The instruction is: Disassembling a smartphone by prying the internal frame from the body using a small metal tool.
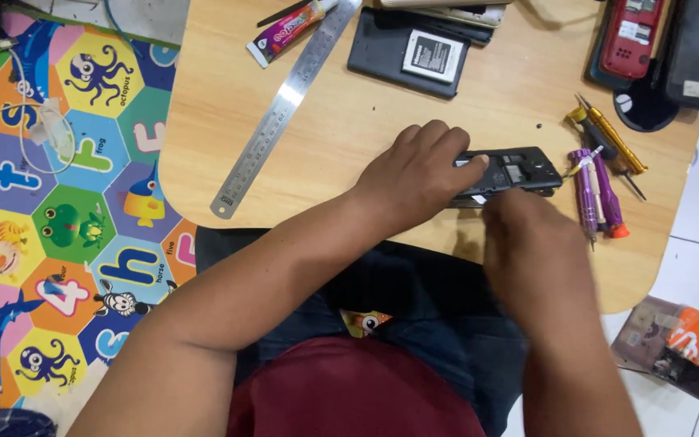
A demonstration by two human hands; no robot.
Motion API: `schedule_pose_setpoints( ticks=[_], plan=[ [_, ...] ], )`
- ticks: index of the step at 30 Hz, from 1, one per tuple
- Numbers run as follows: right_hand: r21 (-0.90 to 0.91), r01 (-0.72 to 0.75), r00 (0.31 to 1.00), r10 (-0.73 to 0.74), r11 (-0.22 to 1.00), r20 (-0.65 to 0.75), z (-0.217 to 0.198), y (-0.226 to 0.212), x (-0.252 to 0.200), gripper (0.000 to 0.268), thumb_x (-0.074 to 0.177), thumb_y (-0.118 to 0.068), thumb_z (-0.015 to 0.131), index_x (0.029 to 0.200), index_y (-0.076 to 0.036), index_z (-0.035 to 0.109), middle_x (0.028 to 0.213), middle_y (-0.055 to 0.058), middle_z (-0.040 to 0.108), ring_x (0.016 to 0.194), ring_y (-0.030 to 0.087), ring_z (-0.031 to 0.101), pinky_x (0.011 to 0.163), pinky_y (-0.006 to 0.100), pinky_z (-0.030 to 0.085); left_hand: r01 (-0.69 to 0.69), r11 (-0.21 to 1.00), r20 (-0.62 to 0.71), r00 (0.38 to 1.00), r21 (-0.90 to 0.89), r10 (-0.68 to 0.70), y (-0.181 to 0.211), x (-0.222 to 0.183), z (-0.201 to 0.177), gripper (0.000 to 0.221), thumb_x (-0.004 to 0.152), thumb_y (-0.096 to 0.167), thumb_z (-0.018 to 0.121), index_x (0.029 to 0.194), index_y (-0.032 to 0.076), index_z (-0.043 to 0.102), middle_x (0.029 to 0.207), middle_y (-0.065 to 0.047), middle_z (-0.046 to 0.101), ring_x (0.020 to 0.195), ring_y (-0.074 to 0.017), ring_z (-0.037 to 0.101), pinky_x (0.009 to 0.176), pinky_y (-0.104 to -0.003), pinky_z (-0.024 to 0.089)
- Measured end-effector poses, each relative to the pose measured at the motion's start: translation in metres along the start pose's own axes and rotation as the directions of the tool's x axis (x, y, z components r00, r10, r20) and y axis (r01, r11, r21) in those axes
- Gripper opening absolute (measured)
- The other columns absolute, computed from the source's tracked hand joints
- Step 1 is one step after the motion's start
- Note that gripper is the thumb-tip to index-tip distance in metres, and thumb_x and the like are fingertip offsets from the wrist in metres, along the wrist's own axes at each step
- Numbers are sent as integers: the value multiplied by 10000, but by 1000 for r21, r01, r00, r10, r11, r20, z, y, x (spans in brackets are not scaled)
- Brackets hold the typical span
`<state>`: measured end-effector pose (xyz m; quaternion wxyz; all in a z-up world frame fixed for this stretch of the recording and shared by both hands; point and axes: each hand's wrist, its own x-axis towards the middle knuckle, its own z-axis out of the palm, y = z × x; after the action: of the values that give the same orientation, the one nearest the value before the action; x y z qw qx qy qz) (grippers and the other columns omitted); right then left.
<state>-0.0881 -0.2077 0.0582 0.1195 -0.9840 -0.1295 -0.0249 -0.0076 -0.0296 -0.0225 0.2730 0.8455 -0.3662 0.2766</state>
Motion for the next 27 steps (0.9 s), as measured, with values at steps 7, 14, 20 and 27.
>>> schedule_pose_setpoints(
  ticks=[7, 14, 20, 27],
  plan=[
    [66, -24, 991, 32, 998, -133, 26, -8, -7, 51, 946, -30, 677, 928, -68, 705, 718, 105, 595, 777, 372, 683, 631, 442, 533, 1, 999, 21, 1000, -39, 0, 0, 0, -5, 136, 978, 46, 548, 1029, 149, 620, 911, -82, 481, 743, -280, 494, 564, -402, 358],
    [414, 9, 924, 150, 910, -351, 53, -9, -15, 66, 958, 32, 736, 1004, -15, 731, 738, 134, 639, 755, 394, 693, 638, 430, 555, 107, 958, 270, 962, -266, -32, -12, 9, -25, 442, 737, 167, 883, 1133, 97, 698, 1046, -120, 529, 934, -334, 555, 762, -454, 496],
    [554, -19, 913, 241, 832, -329, 40, -8, -15, 41, 977, 35, 741, 1014, 24, 729, 752, 170, 680, 798, 425, 714, 641, 438, 548, 163, 860, 378, 925, -484, 38, -25, 15, -38, 671, 730, 420, 862, 1293, 103, 676, 1140, -167, 545, 1036, -409, 577, 917, -528, 505],
    [643, 11, 878, 300, 766, -373, 51, -5, -17, 31, 999, 67, 714, 1011, 89, 696, 781, 243, 687, 819, 449, 723, 672, 439, 542, 181, 876, 373, 928, -447, -2, -20, 11, -32, 518, 885, 475, 780, 1312, 197, 690, 1142, -139, 569, 1048, -390, 614, 948, -481, 496]
  ],
)
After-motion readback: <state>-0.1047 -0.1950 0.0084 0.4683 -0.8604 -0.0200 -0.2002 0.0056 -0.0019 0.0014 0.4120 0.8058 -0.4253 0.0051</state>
